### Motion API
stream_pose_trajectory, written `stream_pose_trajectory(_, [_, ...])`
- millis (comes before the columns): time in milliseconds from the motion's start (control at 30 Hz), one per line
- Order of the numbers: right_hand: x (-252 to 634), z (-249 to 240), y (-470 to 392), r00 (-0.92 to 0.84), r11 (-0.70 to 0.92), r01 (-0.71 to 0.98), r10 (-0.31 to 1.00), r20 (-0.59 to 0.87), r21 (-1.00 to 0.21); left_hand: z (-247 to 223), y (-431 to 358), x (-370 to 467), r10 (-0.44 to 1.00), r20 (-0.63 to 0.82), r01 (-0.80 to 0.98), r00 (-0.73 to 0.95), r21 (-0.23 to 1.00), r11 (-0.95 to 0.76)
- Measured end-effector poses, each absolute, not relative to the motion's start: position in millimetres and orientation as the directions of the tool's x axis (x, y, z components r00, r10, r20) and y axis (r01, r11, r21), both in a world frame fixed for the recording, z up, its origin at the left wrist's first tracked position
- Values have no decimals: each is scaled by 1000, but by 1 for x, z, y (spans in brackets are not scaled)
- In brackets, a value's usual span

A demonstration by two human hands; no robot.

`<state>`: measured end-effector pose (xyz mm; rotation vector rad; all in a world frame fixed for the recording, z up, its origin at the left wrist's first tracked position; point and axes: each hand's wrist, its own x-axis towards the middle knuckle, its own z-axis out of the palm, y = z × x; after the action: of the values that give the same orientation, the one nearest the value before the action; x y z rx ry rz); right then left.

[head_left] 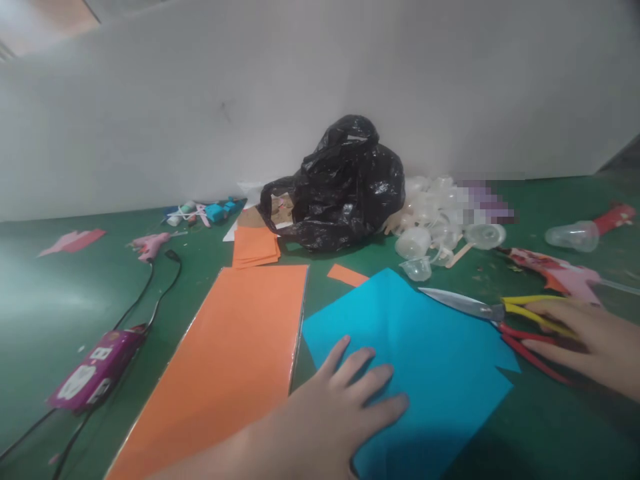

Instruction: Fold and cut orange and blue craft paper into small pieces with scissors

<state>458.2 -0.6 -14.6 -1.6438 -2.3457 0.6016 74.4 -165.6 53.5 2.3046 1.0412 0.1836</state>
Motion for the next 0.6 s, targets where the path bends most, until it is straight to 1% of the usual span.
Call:
stream_pose_trajectory(67, [453, -10, -3, -355, 304, 859, 933, -51, -412, 56, -164, 74, 709, -140, 625, 691, 608, -489])
stream_pose_trajectory(100, [449, -6, -5, -374, 336, 857, 927, -22, -392, 58, -163, 74, 702, -156, 621, 695, 623, -476])
stream_pose_trajectory(167, [438, 2, -12, -428, 420, 837, 902, 58, -350, 61, -161, 73, 691, -187, 618, 698, 644, -451])
stream_pose_trajectory(200, [431, 5, -16, -451, 468, 816, 883, 133, -339, 63, -160, 73, 691, -193, 617, 696, 652, -440])
stream_pose_trajectory(267, [415, 10, -24, -503, 562, 759, 827, 252, -329, 68, -158, 72, 707, -179, 612, 684, 669, -422])
stream_pose_trajectory(300, [407, 11, -28, -505, 574, 760, 817, 279, -305, 70, -156, 71, 717, -170, 608, 676, 678, -413])
stream_pose_trajectory(333, [398, 11, -32, -531, 590, 751, 806, 260, -297, 73, -154, 70, 726, -160, 604, 669, 686, -405])
stream_pose_trajectory(367, [391, 9, -36, -592, 629, 712, 777, 214, -312, 74, -153, 69, 734, -158, 605, 661, 691, -395])
stream_pose_trajectory(433, [382, 5, -40, -685, 706, 642, 703, 188, -300, 77, -149, 65, 741, -181, 615, 646, 698, -366])
stream_pose_trajectory(467, [379, 2, -41, -719, 742, 611, 666, 199, -276, 78, -148, 62, 745, -203, 627, 636, 698, -345])
stream_pose_trajectory(600, [380, -5, -40, -772, 830, 549, 547, 324, -94, 79, -143, 53, 743, -297, 670, 599, 695, -262])
